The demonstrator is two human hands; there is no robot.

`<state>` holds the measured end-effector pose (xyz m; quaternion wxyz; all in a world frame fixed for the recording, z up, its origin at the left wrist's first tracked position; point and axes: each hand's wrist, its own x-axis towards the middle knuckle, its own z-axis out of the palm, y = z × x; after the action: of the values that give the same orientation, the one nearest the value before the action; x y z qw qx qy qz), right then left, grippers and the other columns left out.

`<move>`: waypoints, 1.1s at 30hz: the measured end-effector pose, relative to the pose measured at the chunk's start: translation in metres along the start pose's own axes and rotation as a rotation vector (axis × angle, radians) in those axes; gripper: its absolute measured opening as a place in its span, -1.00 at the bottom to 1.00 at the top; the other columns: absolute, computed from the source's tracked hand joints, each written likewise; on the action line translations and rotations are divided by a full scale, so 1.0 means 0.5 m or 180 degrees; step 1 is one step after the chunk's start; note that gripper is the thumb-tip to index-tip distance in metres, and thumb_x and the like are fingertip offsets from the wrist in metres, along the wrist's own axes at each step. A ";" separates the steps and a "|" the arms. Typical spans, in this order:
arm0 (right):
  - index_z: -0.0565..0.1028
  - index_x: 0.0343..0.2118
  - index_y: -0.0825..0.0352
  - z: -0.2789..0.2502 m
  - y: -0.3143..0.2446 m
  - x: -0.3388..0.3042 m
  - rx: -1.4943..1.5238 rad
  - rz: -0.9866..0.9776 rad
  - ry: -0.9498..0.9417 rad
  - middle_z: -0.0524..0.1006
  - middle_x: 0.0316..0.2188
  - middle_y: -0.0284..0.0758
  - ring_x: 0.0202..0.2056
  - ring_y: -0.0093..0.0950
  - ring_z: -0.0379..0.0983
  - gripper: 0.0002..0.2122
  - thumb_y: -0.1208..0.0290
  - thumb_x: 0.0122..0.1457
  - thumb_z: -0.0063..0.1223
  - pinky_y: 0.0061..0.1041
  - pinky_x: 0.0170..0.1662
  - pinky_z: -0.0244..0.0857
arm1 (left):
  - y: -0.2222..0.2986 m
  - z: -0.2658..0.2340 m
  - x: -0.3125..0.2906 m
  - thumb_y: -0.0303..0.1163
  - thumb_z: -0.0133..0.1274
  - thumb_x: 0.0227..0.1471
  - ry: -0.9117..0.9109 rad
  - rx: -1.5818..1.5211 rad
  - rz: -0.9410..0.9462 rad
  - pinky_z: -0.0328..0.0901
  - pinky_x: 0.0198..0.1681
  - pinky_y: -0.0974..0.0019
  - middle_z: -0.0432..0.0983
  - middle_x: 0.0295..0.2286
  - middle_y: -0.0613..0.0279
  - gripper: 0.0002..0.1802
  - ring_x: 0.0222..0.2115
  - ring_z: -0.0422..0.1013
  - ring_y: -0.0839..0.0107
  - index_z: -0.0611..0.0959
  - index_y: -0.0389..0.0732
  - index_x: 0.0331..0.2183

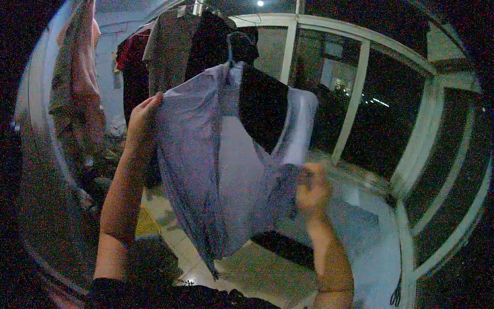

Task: The person picks up clothes from a bed and a table, places them on hangers, and hangs them on a clothes rack on a balcony. The person handles a black garment, a light purple garment, and a black sock, using plastic hangers to organize them.

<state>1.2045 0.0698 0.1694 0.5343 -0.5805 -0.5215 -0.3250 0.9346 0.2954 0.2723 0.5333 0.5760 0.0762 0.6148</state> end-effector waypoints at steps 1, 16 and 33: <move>0.37 -0.31 0.35 0.026 -0.025 0.017 0.0233 -0.0162 -0.0101 0.43 -0.43 -0.28 -0.37 -0.40 0.38 -0.83 0.61 -0.01 -0.09 -0.53 -0.26 0.25 | -0.002 0.027 0.014 -0.23 0.04 -0.04 -0.0023 -0.0034 0.0060 0.24 -0.37 0.45 0.46 -0.50 0.28 -0.66 -0.50 0.35 0.54 0.54 -0.36 -0.36; 0.35 -0.07 0.33 0.206 0.078 0.531 0.0721 -0.0241 0.0552 0.46 -0.26 -0.28 -0.25 -0.51 0.38 -0.67 0.56 0.03 -0.06 -0.54 -0.13 0.23 | 0.046 0.178 0.389 -0.29 -0.02 -0.04 0.0094 0.0478 0.1552 0.26 -0.39 0.38 0.46 -0.52 0.17 -0.66 -0.51 0.38 0.43 0.51 -0.42 -0.33; 0.42 -0.09 0.16 0.198 0.313 0.901 -0.0393 -0.0447 0.0845 0.44 -0.14 -0.26 -0.12 -0.45 0.36 -0.67 0.47 0.02 -0.05 -0.52 -0.09 0.22 | 0.076 0.571 0.868 -0.30 -0.01 -0.22 0.1264 0.6054 0.4569 0.32 -0.45 0.24 0.50 -0.53 0.11 -0.76 -0.46 0.46 0.25 0.56 -0.19 -0.42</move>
<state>1.4459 0.2990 0.5248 0.5378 -0.5263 -0.4646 -0.4669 1.2393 0.4535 0.6641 -0.5878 0.5449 0.2416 0.5470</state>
